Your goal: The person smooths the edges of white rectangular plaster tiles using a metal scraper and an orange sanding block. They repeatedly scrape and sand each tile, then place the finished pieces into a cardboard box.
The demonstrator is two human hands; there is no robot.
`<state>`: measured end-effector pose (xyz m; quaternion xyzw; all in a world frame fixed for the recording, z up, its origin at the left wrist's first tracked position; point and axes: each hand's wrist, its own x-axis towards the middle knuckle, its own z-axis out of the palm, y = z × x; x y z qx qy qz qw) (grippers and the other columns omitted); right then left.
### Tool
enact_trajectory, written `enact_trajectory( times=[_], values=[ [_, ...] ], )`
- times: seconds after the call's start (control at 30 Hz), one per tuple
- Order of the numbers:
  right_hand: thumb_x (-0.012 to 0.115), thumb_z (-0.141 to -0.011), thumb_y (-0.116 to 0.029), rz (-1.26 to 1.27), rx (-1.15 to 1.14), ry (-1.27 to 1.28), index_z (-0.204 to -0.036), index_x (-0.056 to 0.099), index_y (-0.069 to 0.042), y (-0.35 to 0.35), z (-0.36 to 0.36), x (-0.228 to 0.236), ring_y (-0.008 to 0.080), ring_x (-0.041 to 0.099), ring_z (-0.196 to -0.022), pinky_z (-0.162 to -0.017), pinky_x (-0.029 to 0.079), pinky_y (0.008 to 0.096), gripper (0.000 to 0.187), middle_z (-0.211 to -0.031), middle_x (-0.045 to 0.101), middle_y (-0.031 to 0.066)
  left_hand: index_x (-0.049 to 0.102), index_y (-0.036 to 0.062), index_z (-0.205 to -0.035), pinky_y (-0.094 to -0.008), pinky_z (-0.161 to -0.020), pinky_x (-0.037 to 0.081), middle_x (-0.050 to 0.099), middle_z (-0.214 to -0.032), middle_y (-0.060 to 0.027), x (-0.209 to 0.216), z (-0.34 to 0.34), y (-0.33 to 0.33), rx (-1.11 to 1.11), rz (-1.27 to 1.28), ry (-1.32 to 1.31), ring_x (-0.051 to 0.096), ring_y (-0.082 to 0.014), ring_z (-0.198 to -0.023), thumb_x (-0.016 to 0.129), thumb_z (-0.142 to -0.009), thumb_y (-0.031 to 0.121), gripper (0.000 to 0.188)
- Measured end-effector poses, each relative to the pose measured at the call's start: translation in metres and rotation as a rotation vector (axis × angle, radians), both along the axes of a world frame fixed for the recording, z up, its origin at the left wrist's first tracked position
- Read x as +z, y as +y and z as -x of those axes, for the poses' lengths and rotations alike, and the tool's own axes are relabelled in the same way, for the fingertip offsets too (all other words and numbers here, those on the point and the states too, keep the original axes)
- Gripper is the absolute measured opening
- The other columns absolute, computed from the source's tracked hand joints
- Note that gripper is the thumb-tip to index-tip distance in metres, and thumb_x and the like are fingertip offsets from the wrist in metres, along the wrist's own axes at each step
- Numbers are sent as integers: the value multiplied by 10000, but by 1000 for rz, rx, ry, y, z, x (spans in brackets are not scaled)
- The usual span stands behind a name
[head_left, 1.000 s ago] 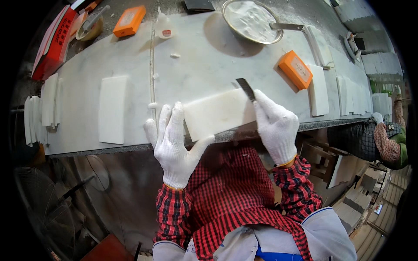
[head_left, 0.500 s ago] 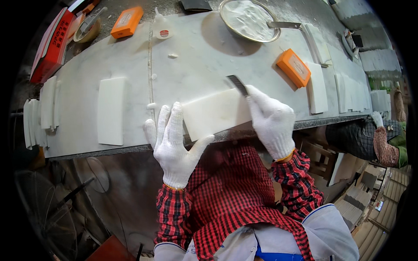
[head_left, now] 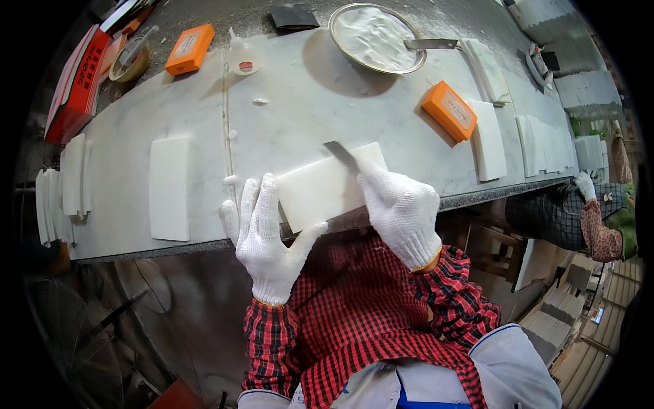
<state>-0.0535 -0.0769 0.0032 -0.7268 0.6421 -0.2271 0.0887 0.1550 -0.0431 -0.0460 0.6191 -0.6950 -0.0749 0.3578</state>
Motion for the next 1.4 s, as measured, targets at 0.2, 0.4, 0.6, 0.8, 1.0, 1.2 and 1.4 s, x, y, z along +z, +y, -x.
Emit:
enact_trajectory(
  times=[0.2, 0.4, 0.6, 0.8, 1.0, 1.2, 1.4],
  values=[
    [711, -948, -107, -21, -79, -51, -1243, 777, -148, -5, 7, 3, 350, 715, -677, -622, 565, 391, 305, -779, 697, 191, 632, -31, -1385, -536, -1195, 323, 690, -1343, -168, -6, -1, 1, -22, 37, 16, 591, -346, -1340, 946, -679, 434, 902],
    [712, -944, -158, -46, -33, -20, -1194, 785, -155, -10, 7, 3, 367, 714, -707, -626, 567, 412, 260, -800, 715, 178, 631, -33, -1385, -534, -1207, 320, 691, -1344, -165, -9, -2, 4, -18, 45, -10, 584, -357, -1350, 930, -700, 461, 896],
    [690, -976, -180, 36, 77, -83, -1223, 751, -132, 3, 1, -5, 299, 714, -652, -598, 554, 422, 258, -797, 735, 135, 590, -21, -1434, -545, -1237, 281, 648, -1416, -177, -7, -2, 3, -37, 43, 4, 540, -377, -1398, 923, -718, 429, 909],
    [632, -1066, -154, -250, -382, -996, -1391, 658, 6, 23, 48, 25, 13, 512, -615, -534, 422, 177, 363, -791, 657, -19, 487, 9, -1536, -580, -1282, 141, 495, -1581, -211, 22, 18, 16, -108, -112, -102, 363, -392, -1538, 910, -750, 391, 970],
    [616, -1069, -150, -258, -361, -1025, -1420, 626, 25, 49, 60, 23, 26, 563, -636, -525, 436, 179, 392, -779, 650, -7, 548, 25, -1431, -536, -1203, 328, 526, -1521, -201, 40, 83, -15, -636, -135, 13, 469, -406, -1405, 877, -732, 369, 845],
    [635, -1036, -71, -327, -358, -1013, -1421, 626, 30, 71, 59, 30, 44, 599, -680, -575, 473, 194, 398, -861, 709, 27, 497, 3, -1511, -532, -1259, 239, 516, -1540, -245, 36, 22, -61, -242, -154, -237, 422, -438, -1472, 719, -933, 465, 773],
    [709, -976, -36, -443, -21, -980, -1349, 684, 25, 70, 20, 33, 63, 667, -746, -681, 547, 224, 379, -962, 767, 66, 318, -3, -1627, -552, -1285, 151, 292, -1690, -257, 68, 46, -17, -215, -45, 19, 214, -453, -1586, 724, -941, 497, 941]
  ],
)
